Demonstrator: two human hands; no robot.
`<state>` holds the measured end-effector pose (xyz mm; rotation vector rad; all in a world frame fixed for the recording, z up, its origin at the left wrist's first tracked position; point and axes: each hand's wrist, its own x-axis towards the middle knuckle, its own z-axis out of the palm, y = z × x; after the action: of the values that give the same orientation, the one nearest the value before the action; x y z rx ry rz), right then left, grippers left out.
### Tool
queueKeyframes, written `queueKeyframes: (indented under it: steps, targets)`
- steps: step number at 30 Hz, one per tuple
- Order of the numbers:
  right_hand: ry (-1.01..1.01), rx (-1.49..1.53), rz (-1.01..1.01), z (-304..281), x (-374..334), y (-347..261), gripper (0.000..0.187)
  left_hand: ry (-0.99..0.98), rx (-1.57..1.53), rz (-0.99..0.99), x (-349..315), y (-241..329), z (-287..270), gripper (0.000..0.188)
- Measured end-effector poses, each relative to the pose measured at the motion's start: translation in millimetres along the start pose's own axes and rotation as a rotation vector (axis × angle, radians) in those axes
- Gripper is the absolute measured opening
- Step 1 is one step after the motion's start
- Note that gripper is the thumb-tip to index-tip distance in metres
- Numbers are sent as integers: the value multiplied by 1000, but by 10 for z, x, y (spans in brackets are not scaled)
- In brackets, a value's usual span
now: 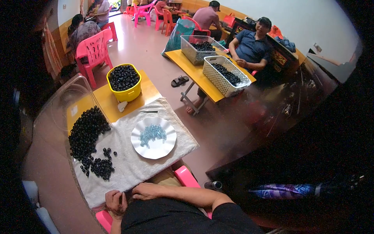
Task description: Manually inspecting and sorting small black ring-shaped parts from a towel onto a plate.
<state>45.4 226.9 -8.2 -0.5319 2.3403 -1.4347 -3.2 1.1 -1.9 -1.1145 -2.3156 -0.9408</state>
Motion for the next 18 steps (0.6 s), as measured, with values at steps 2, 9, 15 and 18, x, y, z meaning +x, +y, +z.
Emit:
queueKeyframes:
  steps: [2,9,15,18]
  targets:
    - [-2,-6,2,7,2,18,33,-1,-4,-2,5,5,-1,18]
    - [-2,-22,-43,-7,5,13,34,5,-4,3,-6,-13,1,18]
    - [15,-6,-44,24,10,43,34,11,-5,7,1,-7,-1,18]
    - [25,2,-48,31,10,57,34,4,-3,5,3,-4,-2,18]
